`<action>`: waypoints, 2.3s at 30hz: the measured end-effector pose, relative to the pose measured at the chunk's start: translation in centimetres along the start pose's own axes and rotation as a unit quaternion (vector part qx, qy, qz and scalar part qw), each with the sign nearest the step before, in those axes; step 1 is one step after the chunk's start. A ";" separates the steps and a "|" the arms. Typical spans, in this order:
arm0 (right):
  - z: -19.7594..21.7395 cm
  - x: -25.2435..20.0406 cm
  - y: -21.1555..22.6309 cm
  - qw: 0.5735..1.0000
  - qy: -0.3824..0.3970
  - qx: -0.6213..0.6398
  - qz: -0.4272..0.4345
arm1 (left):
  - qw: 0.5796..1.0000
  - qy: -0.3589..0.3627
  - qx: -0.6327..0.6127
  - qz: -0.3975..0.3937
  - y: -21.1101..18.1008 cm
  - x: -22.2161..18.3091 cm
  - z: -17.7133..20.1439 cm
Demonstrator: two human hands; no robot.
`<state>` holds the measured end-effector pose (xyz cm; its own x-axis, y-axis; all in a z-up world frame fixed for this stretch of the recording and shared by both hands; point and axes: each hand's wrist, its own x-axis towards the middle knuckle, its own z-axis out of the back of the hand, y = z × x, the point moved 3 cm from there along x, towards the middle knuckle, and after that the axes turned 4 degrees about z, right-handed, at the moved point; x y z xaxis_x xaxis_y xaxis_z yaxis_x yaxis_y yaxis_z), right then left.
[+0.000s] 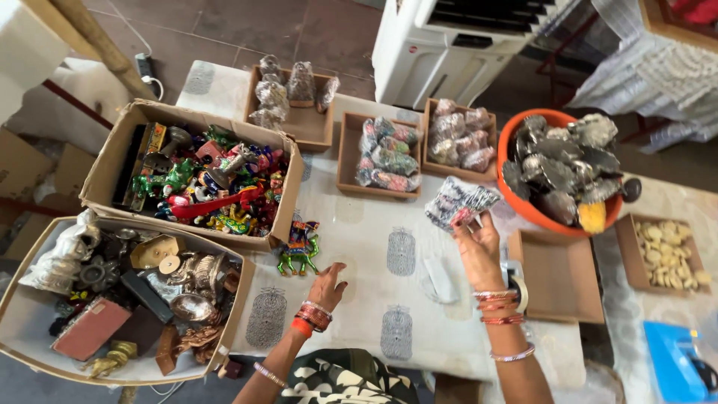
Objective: Picking up small figurines, placing them into plastic bags, and sealing them with tape.
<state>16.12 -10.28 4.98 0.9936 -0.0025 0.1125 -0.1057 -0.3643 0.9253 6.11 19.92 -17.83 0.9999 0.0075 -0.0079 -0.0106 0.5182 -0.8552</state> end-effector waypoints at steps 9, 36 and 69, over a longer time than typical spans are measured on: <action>-1.5 16.3 -3.1 0.976 0.145 -0.164 0.011 | 0.947 -0.095 0.305 -0.036 4.2 8.7 -4.2; -13.8 34.6 -24.1 0.540 0.548 -0.556 0.315 | 0.932 -0.161 0.295 0.133 1.5 10.3 -6.5; -17.3 22.4 -3.9 0.865 0.179 -0.291 0.366 | 0.925 -0.187 0.304 0.131 1.3 10.2 -6.4</action>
<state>38.08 7.15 10.16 0.5865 0.2932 0.7550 -0.8078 0.1442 0.5716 16.33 15.14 -22.33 0.8932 0.4377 0.1031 -0.3662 0.8411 -0.3981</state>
